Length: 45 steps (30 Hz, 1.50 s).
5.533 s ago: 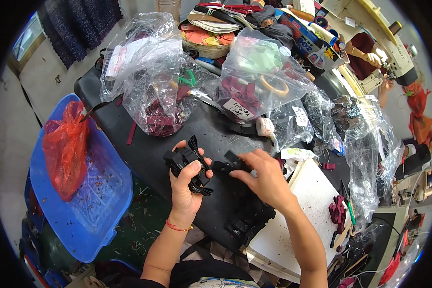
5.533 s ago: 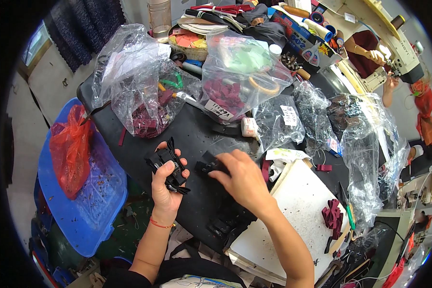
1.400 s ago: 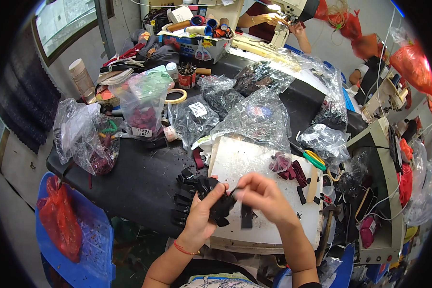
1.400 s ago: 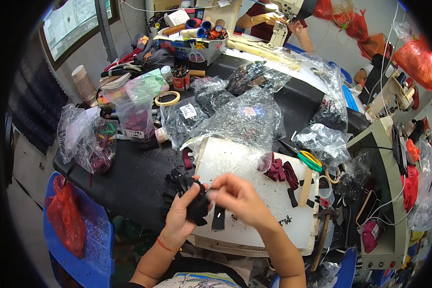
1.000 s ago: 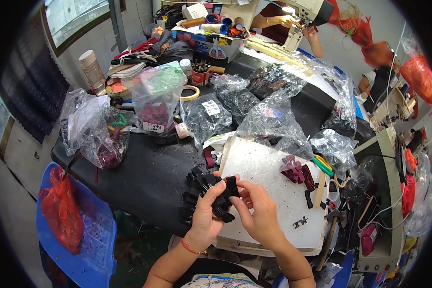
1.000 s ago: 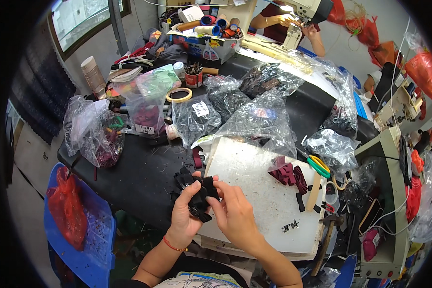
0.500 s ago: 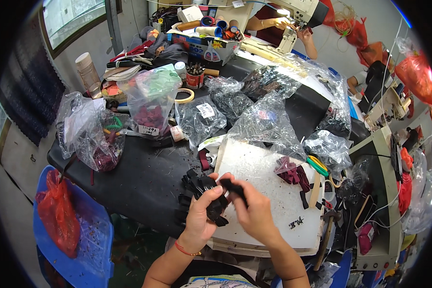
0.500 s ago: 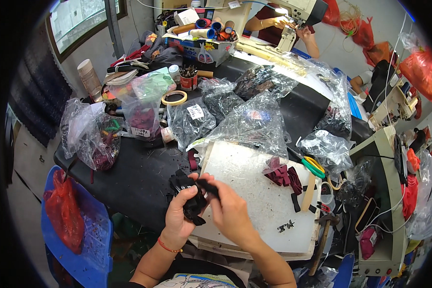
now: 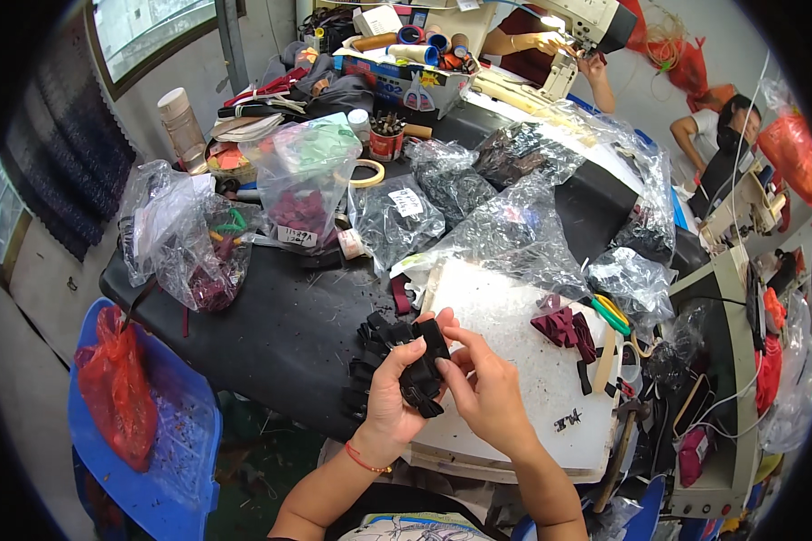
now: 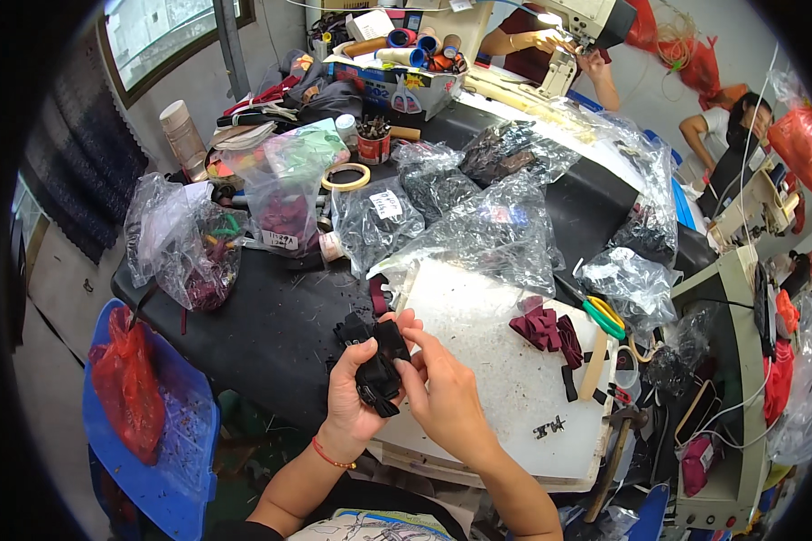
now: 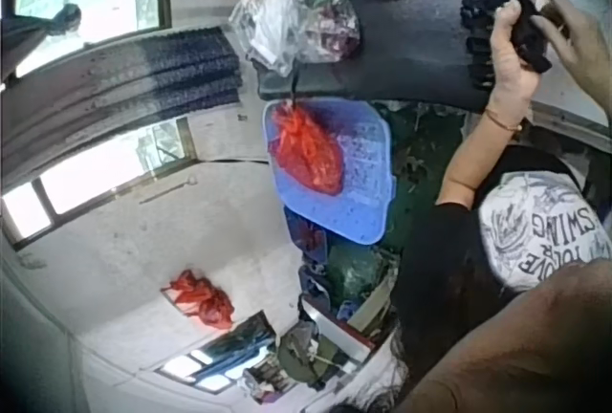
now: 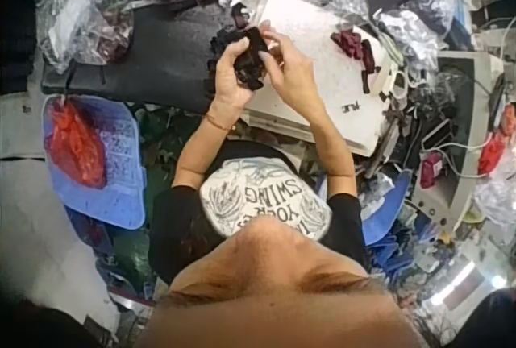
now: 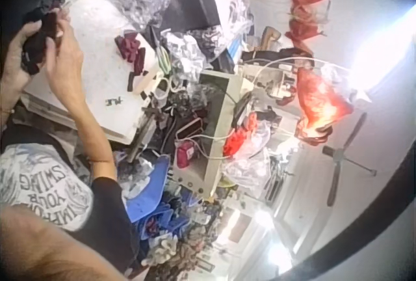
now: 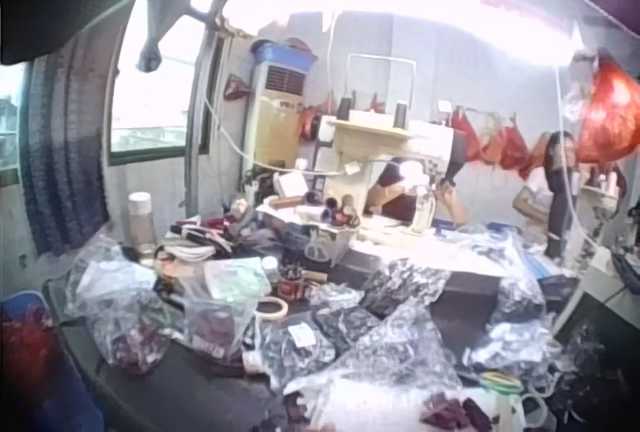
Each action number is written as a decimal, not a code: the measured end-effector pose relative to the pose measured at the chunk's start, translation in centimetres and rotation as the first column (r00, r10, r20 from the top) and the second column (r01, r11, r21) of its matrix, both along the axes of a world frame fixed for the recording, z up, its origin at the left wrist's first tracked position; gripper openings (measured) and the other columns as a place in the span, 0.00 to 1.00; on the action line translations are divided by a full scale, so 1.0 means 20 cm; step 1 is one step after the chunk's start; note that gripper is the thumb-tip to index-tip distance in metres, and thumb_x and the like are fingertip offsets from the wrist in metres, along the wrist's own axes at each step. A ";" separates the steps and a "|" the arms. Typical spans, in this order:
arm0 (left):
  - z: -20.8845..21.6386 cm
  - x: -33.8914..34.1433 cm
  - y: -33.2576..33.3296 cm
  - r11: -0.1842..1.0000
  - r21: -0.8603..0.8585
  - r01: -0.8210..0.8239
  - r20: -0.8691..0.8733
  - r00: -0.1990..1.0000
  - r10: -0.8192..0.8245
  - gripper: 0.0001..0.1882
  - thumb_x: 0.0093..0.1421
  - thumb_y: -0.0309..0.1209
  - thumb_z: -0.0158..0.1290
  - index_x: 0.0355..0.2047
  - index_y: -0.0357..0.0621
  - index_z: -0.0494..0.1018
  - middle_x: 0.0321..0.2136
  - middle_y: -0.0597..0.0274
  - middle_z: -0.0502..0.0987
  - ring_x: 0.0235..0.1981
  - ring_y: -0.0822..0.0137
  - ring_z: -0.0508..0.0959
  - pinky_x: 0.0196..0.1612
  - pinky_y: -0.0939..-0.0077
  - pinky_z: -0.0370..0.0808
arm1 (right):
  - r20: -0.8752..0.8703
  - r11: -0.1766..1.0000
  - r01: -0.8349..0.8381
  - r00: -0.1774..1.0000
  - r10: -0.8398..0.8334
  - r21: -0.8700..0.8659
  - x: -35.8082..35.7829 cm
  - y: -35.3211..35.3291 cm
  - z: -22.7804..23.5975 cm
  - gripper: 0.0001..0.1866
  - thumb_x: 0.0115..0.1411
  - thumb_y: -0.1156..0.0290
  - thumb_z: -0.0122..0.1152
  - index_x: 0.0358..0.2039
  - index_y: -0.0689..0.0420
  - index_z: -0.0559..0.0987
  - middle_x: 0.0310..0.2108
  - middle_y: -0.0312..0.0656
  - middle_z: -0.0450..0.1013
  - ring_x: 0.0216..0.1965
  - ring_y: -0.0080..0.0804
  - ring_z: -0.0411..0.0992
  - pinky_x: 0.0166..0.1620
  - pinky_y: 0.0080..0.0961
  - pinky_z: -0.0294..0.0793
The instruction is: The person assembles small black plastic clips by hand, inserting metal fasteners into the plastic bodies. They handle the components one by one, picking up a plastic piece and a metal piece, joining them, and placing the finished unit on a white board. The workspace is cluttered with bags of materials and sewing supplies.
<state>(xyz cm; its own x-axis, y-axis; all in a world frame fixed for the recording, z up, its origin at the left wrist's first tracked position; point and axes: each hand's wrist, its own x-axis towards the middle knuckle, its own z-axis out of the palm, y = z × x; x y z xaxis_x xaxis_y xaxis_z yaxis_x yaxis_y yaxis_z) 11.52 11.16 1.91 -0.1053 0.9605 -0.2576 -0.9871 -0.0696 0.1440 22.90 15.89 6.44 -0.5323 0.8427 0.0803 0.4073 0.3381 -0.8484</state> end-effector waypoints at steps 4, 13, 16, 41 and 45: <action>-0.02 -0.02 0.00 0.994 -0.026 -0.102 0.026 0.994 0.102 0.16 0.62 0.30 0.52 0.51 0.47 0.68 0.49 0.60 0.75 0.56 0.64 0.71 0.61 0.61 0.68 | -0.204 0.985 0.082 0.978 -0.050 0.151 0.03 -0.03 -0.07 0.17 0.58 0.80 0.59 0.48 0.57 0.74 0.34 0.47 0.73 0.28 0.37 0.72 0.30 0.27 0.71; 0.06 -0.02 0.02 0.953 -0.126 -0.275 -0.164 0.953 0.253 0.17 0.61 0.29 0.58 0.50 0.51 0.68 0.32 0.68 0.74 0.38 0.73 0.77 0.42 0.75 0.76 | -0.224 0.946 0.009 0.972 0.067 0.324 0.01 -0.17 -0.10 0.21 0.49 0.85 0.64 0.46 0.59 0.75 0.35 0.44 0.74 0.28 0.34 0.74 0.32 0.24 0.74; 0.07 -0.06 0.04 0.934 -0.137 -0.329 -0.255 0.923 0.288 0.16 0.60 0.25 0.59 0.47 0.51 0.71 0.32 0.70 0.75 0.33 0.75 0.77 0.37 0.76 0.76 | -0.178 0.897 0.155 0.980 -0.088 0.413 0.07 -0.02 -0.01 0.19 0.51 0.84 0.63 0.46 0.60 0.75 0.34 0.45 0.73 0.30 0.36 0.73 0.33 0.26 0.74; 0.03 -0.01 -0.03 0.997 -0.052 -0.061 -0.228 0.973 0.047 0.15 0.69 0.36 0.45 0.53 0.46 0.67 0.54 0.55 0.71 0.56 0.61 0.70 0.57 0.55 0.70 | -0.162 0.979 0.118 0.983 -0.092 0.164 0.00 0.00 -0.07 0.20 0.55 0.75 0.64 0.49 0.59 0.76 0.35 0.44 0.76 0.31 0.31 0.74 0.33 0.26 0.73; 0.02 -0.02 0.02 0.999 -0.020 -0.038 -0.058 0.998 0.037 0.16 0.69 0.37 0.43 0.52 0.44 0.68 0.54 0.53 0.71 0.61 0.59 0.66 0.65 0.46 0.60 | 0.116 0.711 0.226 0.910 -0.398 0.666 0.05 0.29 0.00 0.18 0.56 0.73 0.63 0.47 0.61 0.77 0.33 0.47 0.76 0.36 0.44 0.72 0.43 0.35 0.71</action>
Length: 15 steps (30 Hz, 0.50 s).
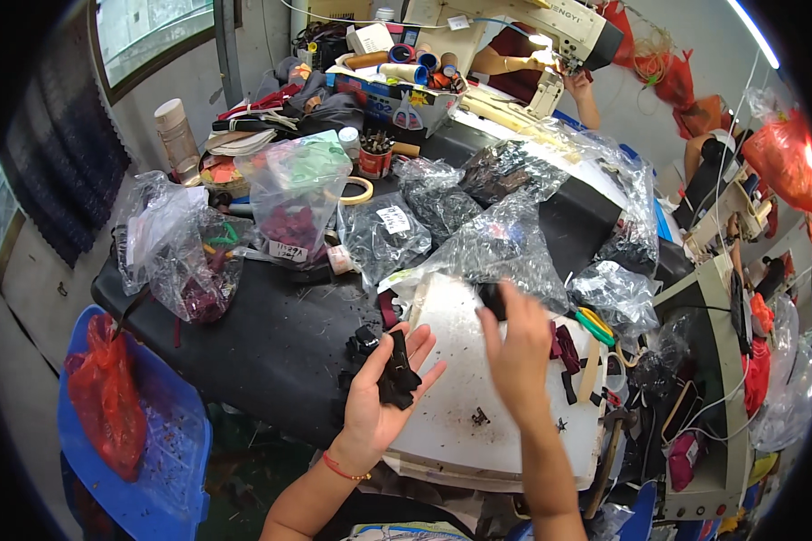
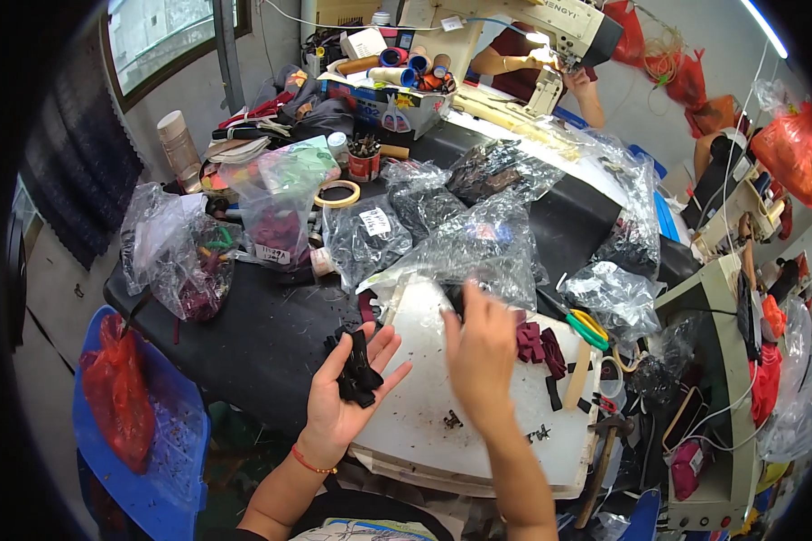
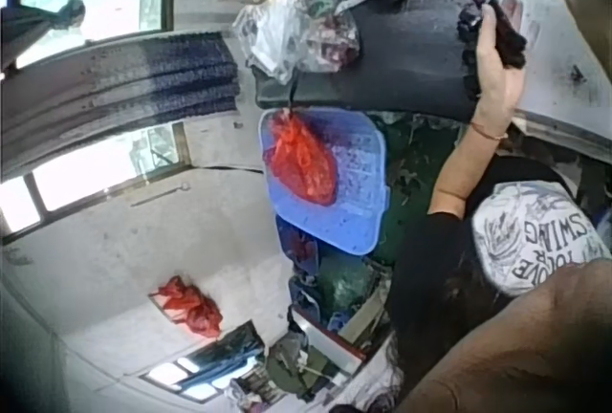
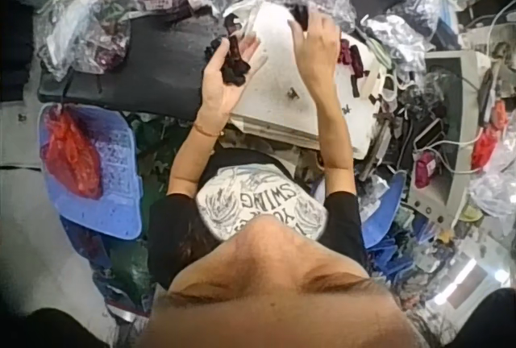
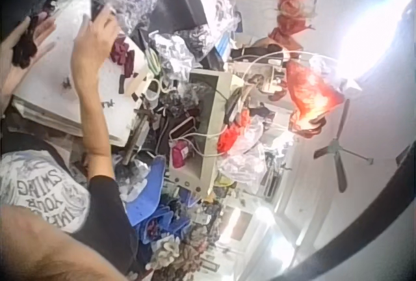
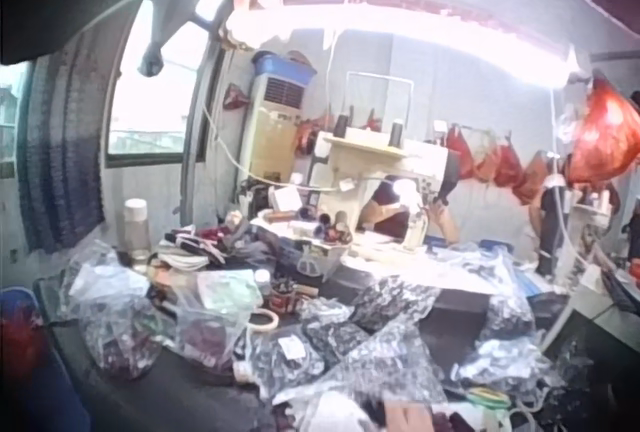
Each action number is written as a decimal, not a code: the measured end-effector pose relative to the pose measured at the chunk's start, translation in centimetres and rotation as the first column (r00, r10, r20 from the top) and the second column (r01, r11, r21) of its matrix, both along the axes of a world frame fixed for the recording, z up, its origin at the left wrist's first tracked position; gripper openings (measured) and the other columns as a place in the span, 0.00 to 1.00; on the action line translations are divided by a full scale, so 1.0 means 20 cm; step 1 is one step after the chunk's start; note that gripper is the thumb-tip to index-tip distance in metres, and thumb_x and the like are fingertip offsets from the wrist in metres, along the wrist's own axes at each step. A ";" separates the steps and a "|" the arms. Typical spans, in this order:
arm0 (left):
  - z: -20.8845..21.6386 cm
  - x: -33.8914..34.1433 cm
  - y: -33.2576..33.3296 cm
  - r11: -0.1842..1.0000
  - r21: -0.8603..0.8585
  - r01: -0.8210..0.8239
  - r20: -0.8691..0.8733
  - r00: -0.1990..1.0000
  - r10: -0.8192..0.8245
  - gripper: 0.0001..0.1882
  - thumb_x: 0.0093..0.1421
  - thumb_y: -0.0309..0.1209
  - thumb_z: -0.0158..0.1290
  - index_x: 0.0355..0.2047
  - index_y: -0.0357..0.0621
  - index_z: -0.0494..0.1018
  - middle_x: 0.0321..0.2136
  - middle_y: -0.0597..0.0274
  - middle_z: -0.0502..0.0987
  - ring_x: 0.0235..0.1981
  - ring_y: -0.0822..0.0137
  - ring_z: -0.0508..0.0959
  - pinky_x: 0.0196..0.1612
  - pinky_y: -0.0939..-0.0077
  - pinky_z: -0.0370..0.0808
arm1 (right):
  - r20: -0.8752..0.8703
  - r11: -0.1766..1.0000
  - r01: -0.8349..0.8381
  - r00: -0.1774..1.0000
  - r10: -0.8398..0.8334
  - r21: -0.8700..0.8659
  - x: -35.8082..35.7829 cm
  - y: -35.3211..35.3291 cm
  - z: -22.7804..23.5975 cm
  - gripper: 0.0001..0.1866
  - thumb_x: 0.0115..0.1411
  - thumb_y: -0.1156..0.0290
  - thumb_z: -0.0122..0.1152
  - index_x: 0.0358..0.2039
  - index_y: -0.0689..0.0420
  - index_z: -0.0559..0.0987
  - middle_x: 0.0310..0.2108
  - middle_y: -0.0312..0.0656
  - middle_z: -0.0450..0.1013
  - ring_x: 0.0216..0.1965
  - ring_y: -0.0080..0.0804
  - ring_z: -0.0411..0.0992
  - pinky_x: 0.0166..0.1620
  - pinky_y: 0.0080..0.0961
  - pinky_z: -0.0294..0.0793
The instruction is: The person assembles small black plastic clips by hand, inserting metal fasteners into the plastic bodies. They handle the components one by one, picking up a plastic piece and a metal piece, joining them, and placing the finished unit on a white board. The workspace is cluttered with bags of materials and sewing supplies.
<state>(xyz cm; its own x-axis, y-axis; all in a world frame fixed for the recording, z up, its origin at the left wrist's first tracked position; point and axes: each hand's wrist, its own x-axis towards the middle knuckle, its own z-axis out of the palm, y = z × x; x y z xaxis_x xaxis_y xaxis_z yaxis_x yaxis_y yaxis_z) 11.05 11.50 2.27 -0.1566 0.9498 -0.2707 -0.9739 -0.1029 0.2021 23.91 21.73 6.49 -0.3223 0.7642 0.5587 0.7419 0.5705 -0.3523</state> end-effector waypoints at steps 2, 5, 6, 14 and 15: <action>0.01 -0.02 0.00 1.000 0.018 0.010 0.012 1.000 -0.010 0.18 0.69 0.37 0.42 0.54 0.42 0.67 0.57 0.52 0.70 0.64 0.58 0.62 0.66 0.44 0.56 | 0.132 0.986 -0.011 0.991 -0.011 0.164 0.00 0.07 0.06 0.19 0.56 0.71 0.64 0.48 0.62 0.76 0.33 0.48 0.75 0.34 0.46 0.73 0.40 0.36 0.72; 0.02 0.00 -0.02 1.000 0.012 0.020 -0.066 0.998 -0.019 0.20 0.68 0.35 0.42 0.59 0.46 0.63 0.61 0.55 0.65 0.64 0.59 0.62 0.65 0.48 0.58 | -0.108 0.877 -0.325 0.946 0.307 -0.355 -0.01 -0.17 0.07 0.19 0.58 0.74 0.62 0.51 0.62 0.74 0.31 0.44 0.76 0.30 0.32 0.75 0.33 0.21 0.72; 0.02 0.00 -0.03 1.000 0.016 0.020 -0.105 0.994 -0.018 0.21 0.68 0.35 0.42 0.60 0.47 0.63 0.61 0.56 0.65 0.63 0.60 0.63 0.64 0.49 0.59 | -0.231 0.799 -0.409 0.912 0.340 -0.440 -0.04 -0.25 0.08 0.18 0.59 0.74 0.62 0.50 0.63 0.74 0.31 0.43 0.77 0.29 0.29 0.75 0.33 0.20 0.72; 0.04 0.05 0.02 0.996 -0.023 0.086 -0.071 0.994 -0.088 0.18 0.69 0.39 0.45 0.56 0.51 0.68 0.55 0.64 0.71 0.54 0.67 0.70 0.58 0.64 0.64 | -0.758 0.523 -0.618 0.646 -0.089 -0.587 0.06 -0.25 -0.10 0.16 0.60 0.73 0.62 0.48 0.63 0.76 0.33 0.42 0.78 0.32 0.18 0.75 0.33 0.19 0.75; 0.04 0.05 0.02 0.995 -0.077 0.056 -0.088 0.994 -0.063 0.16 0.69 0.40 0.46 0.54 0.51 0.70 0.54 0.64 0.73 0.54 0.67 0.71 0.58 0.65 0.65 | -0.696 0.564 -0.549 0.715 -0.066 -0.617 0.07 -0.24 -0.07 0.15 0.60 0.73 0.61 0.47 0.64 0.77 0.32 0.42 0.78 0.31 0.18 0.75 0.33 0.18 0.75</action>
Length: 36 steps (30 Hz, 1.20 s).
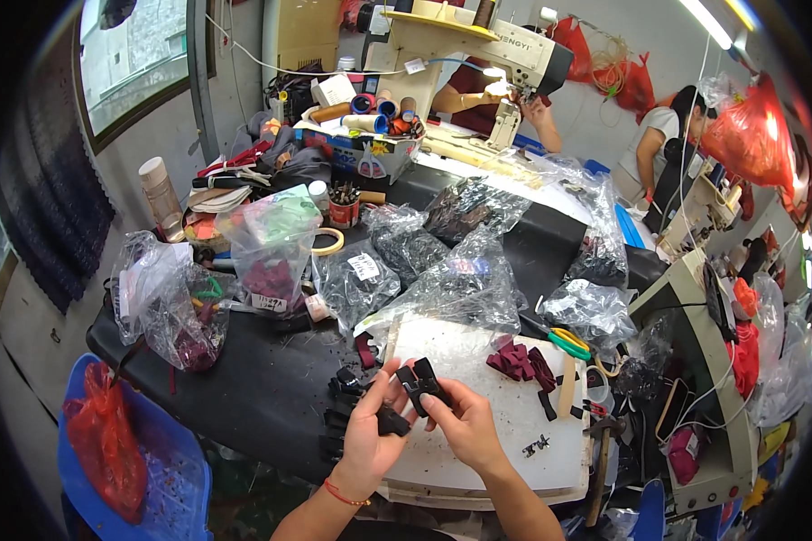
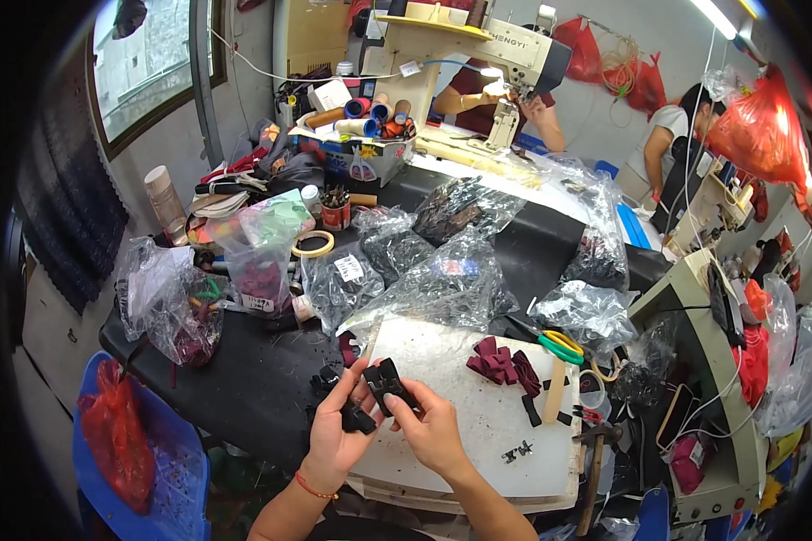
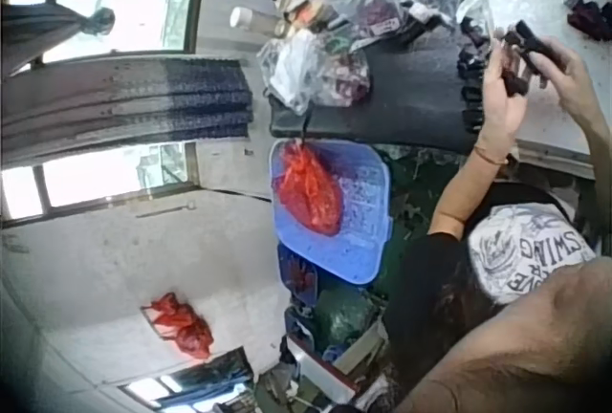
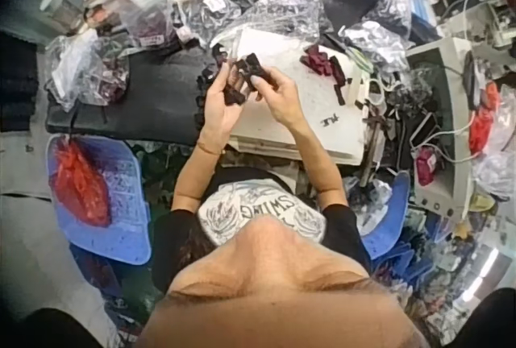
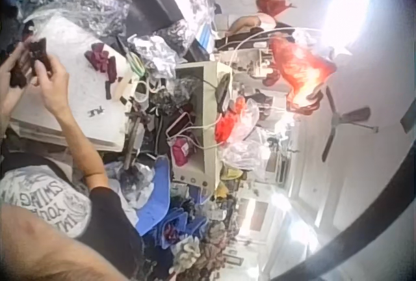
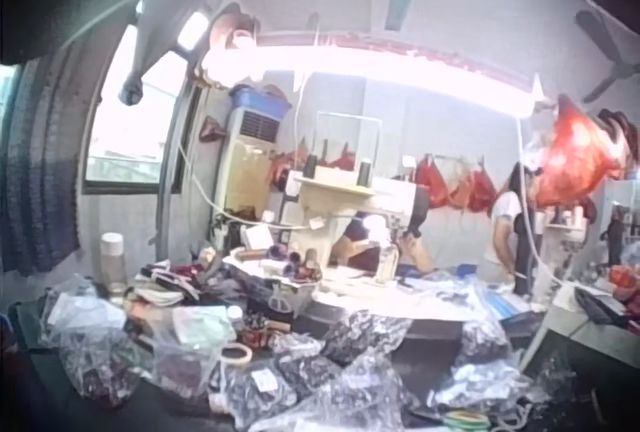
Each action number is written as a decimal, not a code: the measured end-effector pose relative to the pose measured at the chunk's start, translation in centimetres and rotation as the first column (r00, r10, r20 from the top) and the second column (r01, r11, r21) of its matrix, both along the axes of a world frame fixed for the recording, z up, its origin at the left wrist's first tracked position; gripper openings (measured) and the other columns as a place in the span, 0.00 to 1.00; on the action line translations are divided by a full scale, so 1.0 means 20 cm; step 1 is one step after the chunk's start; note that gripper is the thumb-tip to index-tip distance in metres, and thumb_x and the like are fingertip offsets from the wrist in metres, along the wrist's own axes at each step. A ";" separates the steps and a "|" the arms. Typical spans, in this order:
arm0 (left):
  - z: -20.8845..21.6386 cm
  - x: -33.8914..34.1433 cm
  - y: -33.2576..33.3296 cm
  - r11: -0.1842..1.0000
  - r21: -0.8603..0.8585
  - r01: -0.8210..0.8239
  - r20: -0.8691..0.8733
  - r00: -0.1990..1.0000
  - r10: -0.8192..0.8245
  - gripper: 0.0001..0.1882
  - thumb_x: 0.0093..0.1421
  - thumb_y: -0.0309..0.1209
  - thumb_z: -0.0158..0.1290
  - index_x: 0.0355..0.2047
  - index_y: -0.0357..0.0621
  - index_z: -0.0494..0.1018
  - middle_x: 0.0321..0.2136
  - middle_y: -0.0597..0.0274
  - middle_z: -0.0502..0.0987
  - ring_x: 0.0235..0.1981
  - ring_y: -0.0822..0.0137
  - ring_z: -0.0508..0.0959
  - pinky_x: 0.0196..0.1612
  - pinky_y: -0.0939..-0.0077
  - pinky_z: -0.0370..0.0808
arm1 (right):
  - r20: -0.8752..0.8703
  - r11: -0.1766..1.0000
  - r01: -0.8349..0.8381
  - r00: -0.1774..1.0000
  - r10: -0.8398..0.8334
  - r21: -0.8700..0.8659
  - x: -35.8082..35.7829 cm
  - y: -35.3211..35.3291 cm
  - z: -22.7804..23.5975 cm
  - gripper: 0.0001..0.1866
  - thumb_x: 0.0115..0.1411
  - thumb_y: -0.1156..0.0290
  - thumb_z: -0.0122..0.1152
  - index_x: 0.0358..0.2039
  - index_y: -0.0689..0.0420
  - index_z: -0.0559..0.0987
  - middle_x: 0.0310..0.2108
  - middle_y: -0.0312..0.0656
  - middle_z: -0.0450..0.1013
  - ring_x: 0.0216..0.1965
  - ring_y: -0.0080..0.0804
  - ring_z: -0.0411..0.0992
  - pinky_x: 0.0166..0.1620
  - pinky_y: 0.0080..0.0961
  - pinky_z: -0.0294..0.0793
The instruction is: The person assembles small black plastic clips by hand, inserting metal fasteners into the plastic bodies. They handle the components one by one, picking up a plastic piece and a metal piece, joining them, and placing the finished unit on a white board. The workspace is cluttered with bags of materials and sewing supplies.
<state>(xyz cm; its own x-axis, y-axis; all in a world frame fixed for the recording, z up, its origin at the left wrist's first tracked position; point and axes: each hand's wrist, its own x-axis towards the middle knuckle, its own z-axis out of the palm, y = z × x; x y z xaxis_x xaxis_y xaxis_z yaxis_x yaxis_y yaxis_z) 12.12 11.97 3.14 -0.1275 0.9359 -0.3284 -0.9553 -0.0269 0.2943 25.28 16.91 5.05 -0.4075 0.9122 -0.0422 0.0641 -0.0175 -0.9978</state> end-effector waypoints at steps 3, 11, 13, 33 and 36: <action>-0.05 -0.06 0.00 0.993 0.032 -0.110 0.157 0.982 0.103 0.17 0.69 0.42 0.45 0.44 0.41 0.73 0.49 0.55 0.76 0.58 0.61 0.69 0.65 0.55 0.61 | 0.344 0.945 0.071 0.921 -0.185 0.321 -0.06 0.16 0.12 0.15 0.58 0.74 0.62 0.44 0.68 0.76 0.29 0.48 0.77 0.25 0.28 0.75 0.29 0.22 0.73; -0.07 -0.08 0.05 0.997 0.031 0.064 0.044 0.997 -0.065 0.12 0.70 0.36 0.43 0.45 0.41 0.69 0.36 0.62 0.74 0.37 0.68 0.74 0.42 0.73 0.73 | 0.347 0.799 -0.069 0.920 -0.181 0.597 -0.02 0.01 0.09 0.21 0.59 0.71 0.62 0.53 0.61 0.73 0.45 0.53 0.73 0.39 0.44 0.75 0.39 0.34 0.75; 0.03 -0.02 0.19 0.976 -0.103 0.190 -0.098 0.975 -0.200 0.10 0.70 0.34 0.43 0.44 0.42 0.68 0.27 0.69 0.68 0.21 0.77 0.65 0.24 0.82 0.62 | 0.283 0.822 0.032 0.931 -0.232 0.568 0.05 0.00 0.08 0.19 0.60 0.71 0.62 0.52 0.60 0.74 0.44 0.51 0.75 0.38 0.40 0.77 0.36 0.31 0.76; -0.26 -0.81 -0.20 0.954 0.190 -0.232 -0.892 -0.448 0.069 0.09 0.58 0.21 0.51 0.37 0.40 0.79 0.38 0.52 0.80 0.42 0.53 0.79 0.47 0.66 0.75 | 0.295 0.618 0.403 0.620 -0.727 0.675 0.65 -0.33 -0.37 0.06 0.61 0.77 0.60 0.37 0.63 0.80 0.29 0.45 0.76 0.29 0.33 0.73 0.35 0.27 0.73; -0.32 -0.94 0.06 0.912 0.403 -0.078 -0.639 -0.737 0.219 0.11 0.58 0.22 0.50 0.40 0.41 0.78 0.41 0.54 0.79 0.44 0.51 0.77 0.48 0.62 0.73 | 0.304 0.611 0.327 0.643 -0.703 0.721 0.64 -0.27 -0.45 0.06 0.59 0.79 0.59 0.37 0.64 0.78 0.29 0.43 0.74 0.26 0.30 0.71 0.31 0.24 0.69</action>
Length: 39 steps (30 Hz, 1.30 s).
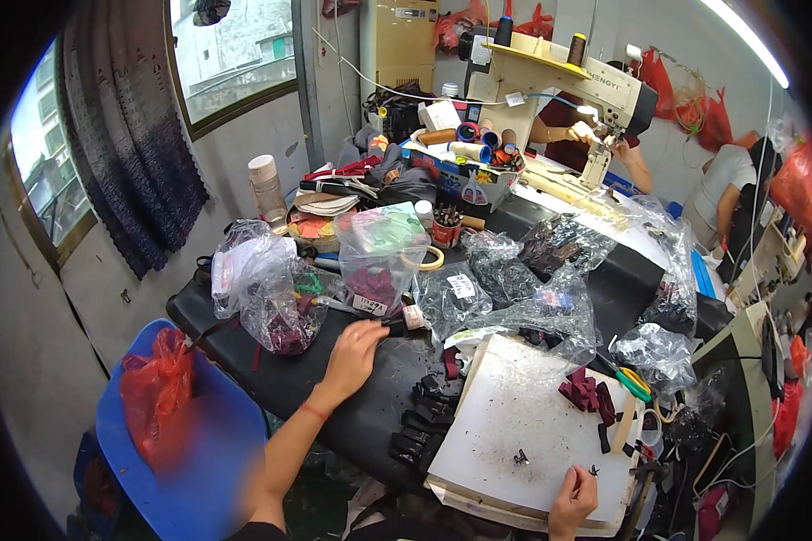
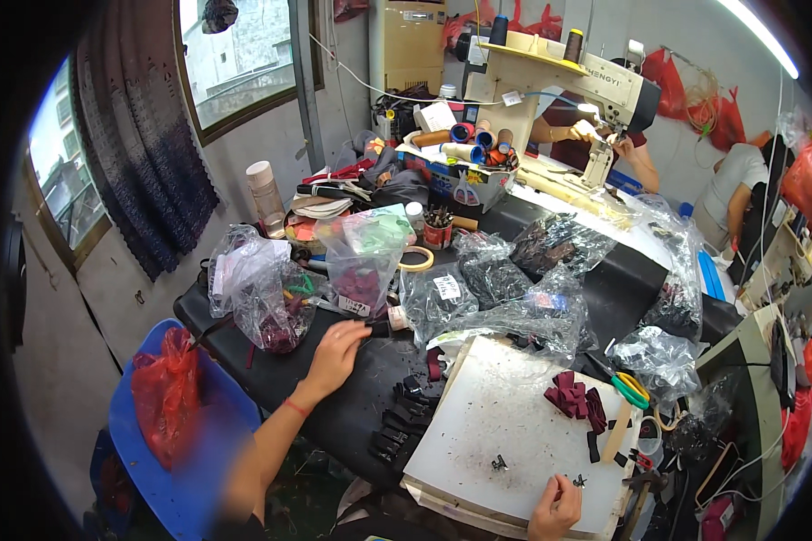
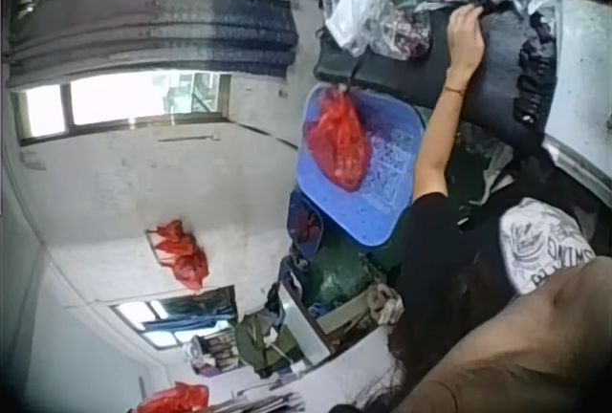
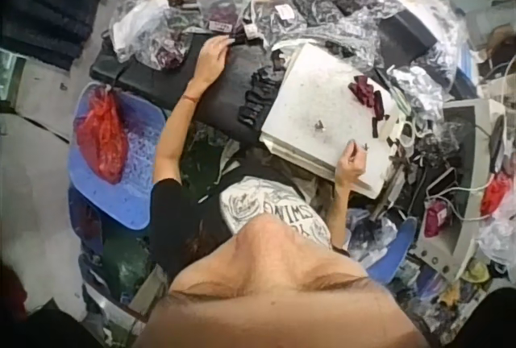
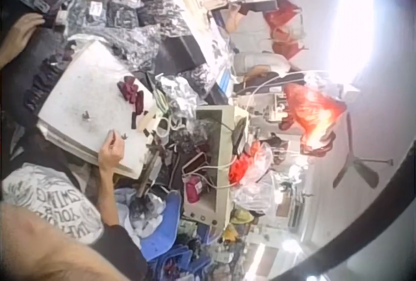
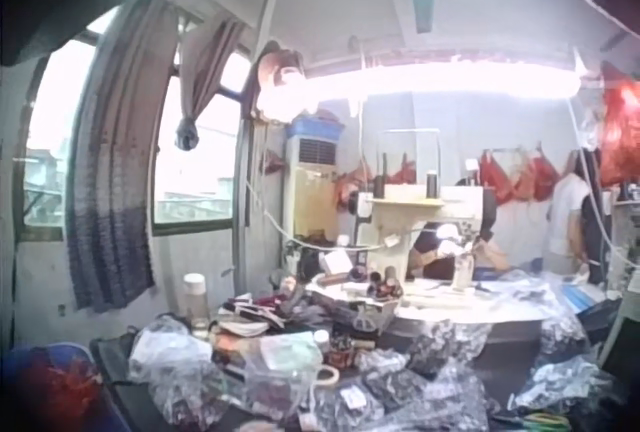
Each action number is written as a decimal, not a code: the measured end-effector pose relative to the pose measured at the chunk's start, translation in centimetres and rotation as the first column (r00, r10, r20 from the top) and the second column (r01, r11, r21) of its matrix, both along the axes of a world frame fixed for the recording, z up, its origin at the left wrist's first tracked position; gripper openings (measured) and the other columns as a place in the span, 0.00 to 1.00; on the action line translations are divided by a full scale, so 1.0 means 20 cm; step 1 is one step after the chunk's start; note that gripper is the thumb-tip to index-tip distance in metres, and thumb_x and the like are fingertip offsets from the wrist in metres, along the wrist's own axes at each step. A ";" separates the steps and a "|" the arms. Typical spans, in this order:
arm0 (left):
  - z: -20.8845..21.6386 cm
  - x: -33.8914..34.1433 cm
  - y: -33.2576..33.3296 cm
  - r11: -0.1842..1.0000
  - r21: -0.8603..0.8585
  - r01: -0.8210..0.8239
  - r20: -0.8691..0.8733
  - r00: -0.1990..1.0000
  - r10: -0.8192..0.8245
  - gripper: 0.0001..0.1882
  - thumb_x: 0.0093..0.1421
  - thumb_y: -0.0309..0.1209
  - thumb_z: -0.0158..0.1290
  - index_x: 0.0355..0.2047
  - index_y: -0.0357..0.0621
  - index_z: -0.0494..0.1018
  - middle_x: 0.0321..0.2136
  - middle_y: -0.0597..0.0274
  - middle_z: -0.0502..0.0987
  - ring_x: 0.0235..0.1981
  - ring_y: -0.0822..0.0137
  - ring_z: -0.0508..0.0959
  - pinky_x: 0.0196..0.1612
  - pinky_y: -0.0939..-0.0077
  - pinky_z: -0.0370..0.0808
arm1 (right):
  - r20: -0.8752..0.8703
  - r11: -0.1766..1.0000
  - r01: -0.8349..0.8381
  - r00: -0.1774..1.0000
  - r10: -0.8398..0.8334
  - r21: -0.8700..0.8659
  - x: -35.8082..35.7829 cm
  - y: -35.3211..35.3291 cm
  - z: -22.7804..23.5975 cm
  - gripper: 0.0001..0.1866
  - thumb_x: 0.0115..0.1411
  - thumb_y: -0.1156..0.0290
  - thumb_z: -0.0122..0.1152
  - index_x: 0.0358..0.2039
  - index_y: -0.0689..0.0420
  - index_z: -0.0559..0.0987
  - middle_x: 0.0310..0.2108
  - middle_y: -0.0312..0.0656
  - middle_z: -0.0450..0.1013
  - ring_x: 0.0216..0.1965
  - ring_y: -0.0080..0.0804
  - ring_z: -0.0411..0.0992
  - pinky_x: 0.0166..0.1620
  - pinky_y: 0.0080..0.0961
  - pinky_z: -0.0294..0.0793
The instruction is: The person assembles small black plastic clips by hand, inserting metal fasteners into the plastic bodies. They handle the components one by one, picking up a plastic piece and a metal piece, joining them, and placing the finished unit on a white board. The workspace is cluttered with bags of materials and sewing supplies.
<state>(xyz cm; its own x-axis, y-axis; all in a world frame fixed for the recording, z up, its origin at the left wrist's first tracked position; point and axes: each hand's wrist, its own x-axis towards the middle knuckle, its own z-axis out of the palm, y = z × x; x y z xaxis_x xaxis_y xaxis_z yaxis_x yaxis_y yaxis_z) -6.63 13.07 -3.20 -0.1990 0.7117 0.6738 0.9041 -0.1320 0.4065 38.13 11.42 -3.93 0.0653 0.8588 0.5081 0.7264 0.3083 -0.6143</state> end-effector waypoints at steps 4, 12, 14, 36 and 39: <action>-0.06 -0.16 0.11 0.973 -0.229 -0.032 0.041 0.998 0.042 0.12 0.60 0.26 0.51 0.44 0.40 0.76 0.40 0.54 0.79 0.41 0.54 0.79 0.46 0.64 0.75 | 0.177 0.990 0.002 0.984 -0.027 0.141 -0.05 -0.05 0.10 0.05 0.60 0.75 0.62 0.36 0.62 0.80 0.27 0.46 0.75 0.27 0.41 0.72 0.33 0.33 0.73; 0.22 0.15 -0.04 0.770 -0.196 0.608 0.909 0.407 -0.089 0.14 0.66 0.28 0.49 0.49 0.33 0.73 0.33 0.61 0.79 0.31 0.76 0.77 0.37 0.82 0.76 | -0.002 0.986 -0.005 1.000 0.006 0.169 -0.11 -0.07 0.17 0.06 0.57 0.79 0.61 0.37 0.61 0.80 0.32 0.45 0.74 0.28 0.33 0.70 0.32 0.26 0.70; 0.36 0.28 -0.11 0.714 -0.224 0.664 0.919 0.388 -0.073 0.14 0.65 0.28 0.50 0.49 0.33 0.73 0.33 0.62 0.78 0.32 0.76 0.78 0.38 0.82 0.76 | -0.120 0.978 -0.197 0.971 0.205 0.074 -0.27 -0.05 0.28 0.11 0.54 0.82 0.63 0.39 0.61 0.79 0.36 0.45 0.75 0.31 0.32 0.72 0.34 0.26 0.72; 0.18 0.89 -0.59 0.849 0.118 0.515 0.973 -0.230 0.005 0.07 0.63 0.21 0.53 0.41 0.32 0.73 0.33 0.55 0.80 0.33 0.72 0.80 0.39 0.81 0.78 | -0.121 0.794 -0.598 0.801 0.586 -0.112 -0.62 -0.25 0.33 0.18 0.48 0.81 0.68 0.41 0.60 0.77 0.37 0.44 0.73 0.37 0.43 0.70 0.40 0.34 0.71; 0.18 0.81 -0.58 0.857 0.036 0.513 0.985 -0.164 0.056 0.08 0.64 0.22 0.53 0.43 0.33 0.71 0.35 0.59 0.78 0.35 0.76 0.79 0.40 0.83 0.77 | -0.102 0.738 -0.668 0.744 0.660 -0.100 -0.68 -0.20 0.32 0.20 0.47 0.79 0.70 0.43 0.60 0.77 0.37 0.44 0.73 0.38 0.43 0.70 0.40 0.33 0.70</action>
<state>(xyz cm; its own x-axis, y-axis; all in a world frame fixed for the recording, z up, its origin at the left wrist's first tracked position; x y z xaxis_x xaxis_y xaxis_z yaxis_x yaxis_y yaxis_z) 9.51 1.51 0.47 -0.1696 0.9436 -0.2842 -0.5581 0.1457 0.8169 24.55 7.39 2.39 -0.5199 0.7492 0.4105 0.3289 0.6190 -0.7132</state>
